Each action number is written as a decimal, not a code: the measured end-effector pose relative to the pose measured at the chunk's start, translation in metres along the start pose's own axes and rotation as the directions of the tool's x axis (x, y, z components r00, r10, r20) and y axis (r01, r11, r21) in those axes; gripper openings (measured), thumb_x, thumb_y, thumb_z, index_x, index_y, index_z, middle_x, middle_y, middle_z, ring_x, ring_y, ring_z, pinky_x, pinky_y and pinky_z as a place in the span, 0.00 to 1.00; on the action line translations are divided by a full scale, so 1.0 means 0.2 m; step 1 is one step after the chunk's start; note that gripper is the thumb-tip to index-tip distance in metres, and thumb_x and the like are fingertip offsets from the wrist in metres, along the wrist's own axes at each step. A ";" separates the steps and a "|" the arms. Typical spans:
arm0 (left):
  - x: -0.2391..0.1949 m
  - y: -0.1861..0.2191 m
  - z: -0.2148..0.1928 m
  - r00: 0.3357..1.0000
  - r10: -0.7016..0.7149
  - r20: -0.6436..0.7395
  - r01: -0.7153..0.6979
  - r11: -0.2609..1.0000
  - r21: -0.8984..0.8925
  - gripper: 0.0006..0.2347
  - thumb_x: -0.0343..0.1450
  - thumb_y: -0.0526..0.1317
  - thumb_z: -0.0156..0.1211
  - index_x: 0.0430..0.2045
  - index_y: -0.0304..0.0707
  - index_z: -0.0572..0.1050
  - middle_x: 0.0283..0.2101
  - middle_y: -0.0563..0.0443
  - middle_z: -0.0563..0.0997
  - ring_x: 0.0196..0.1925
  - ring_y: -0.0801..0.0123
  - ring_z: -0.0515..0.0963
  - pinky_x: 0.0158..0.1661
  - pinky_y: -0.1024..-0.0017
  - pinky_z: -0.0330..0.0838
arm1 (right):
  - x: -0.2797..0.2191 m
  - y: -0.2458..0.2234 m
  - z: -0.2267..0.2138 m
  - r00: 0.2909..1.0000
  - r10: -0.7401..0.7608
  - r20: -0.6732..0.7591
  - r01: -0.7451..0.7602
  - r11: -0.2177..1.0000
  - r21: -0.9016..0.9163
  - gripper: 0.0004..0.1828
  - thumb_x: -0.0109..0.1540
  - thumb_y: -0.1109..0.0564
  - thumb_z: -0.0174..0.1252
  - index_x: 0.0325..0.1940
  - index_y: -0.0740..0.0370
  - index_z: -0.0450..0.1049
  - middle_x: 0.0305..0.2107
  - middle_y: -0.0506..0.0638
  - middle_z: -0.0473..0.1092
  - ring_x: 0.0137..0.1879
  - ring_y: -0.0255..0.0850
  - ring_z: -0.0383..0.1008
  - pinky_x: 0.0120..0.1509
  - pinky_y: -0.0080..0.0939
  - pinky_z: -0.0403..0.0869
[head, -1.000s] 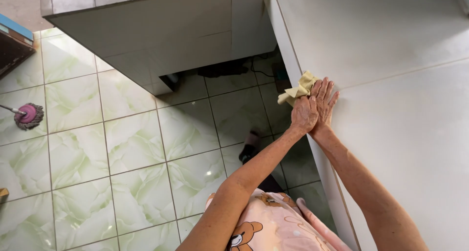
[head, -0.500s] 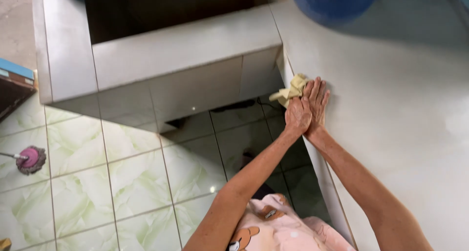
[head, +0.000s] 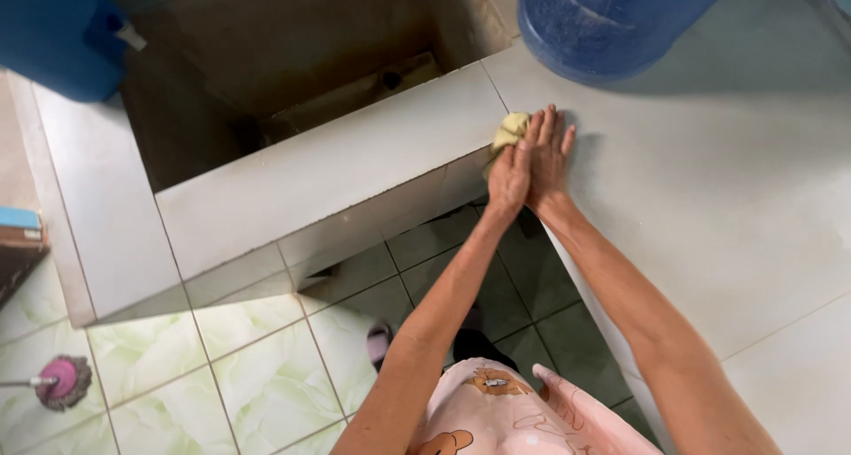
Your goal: Wiping a long white surface or ledge with a yellow cloth.
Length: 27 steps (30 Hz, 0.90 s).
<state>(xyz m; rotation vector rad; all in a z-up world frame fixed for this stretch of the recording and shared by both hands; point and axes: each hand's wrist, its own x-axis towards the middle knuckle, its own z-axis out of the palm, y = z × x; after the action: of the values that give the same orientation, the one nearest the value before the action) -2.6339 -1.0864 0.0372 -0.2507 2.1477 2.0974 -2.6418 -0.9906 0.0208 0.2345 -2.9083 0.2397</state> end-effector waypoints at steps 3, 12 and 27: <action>0.10 -0.12 -0.13 0.988 0.015 0.152 -0.001 0.996 -0.092 0.29 0.79 0.58 0.42 0.59 0.27 0.72 0.61 0.41 0.77 0.64 0.64 0.72 0.62 0.69 0.63 | 0.12 -0.16 -0.07 0.985 0.163 -0.051 -0.159 0.984 0.086 0.45 0.66 0.49 0.53 0.76 0.83 0.46 0.74 0.77 0.40 0.79 0.69 0.38 0.79 0.68 0.38; -0.15 -0.41 -0.31 0.813 -0.181 0.553 0.356 0.906 -0.227 0.25 0.80 0.55 0.47 0.60 0.31 0.74 0.50 0.48 0.77 0.48 0.66 0.72 0.48 0.68 0.69 | -0.27 -0.35 -0.18 0.956 0.270 -0.117 -0.275 0.961 -0.029 0.40 0.66 0.63 0.55 0.80 0.78 0.49 0.77 0.69 0.46 0.84 0.61 0.43 0.85 0.69 0.39; -0.29 -0.22 -0.62 0.605 -0.276 0.747 0.147 0.961 0.236 0.21 0.70 0.51 0.64 0.47 0.32 0.78 0.48 0.44 0.82 0.50 0.65 0.79 0.53 0.68 0.72 | -0.86 -0.72 -0.28 0.681 0.486 0.548 0.206 -0.845 0.493 0.28 0.68 0.44 0.50 0.65 0.66 0.68 0.56 0.58 0.72 0.61 0.53 0.72 0.67 0.55 0.70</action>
<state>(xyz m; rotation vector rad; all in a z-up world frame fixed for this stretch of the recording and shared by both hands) -2.5654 -1.2105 0.0102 0.3564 1.6068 1.4690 -2.4399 -1.0968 0.0574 -0.7328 -0.3876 2.7956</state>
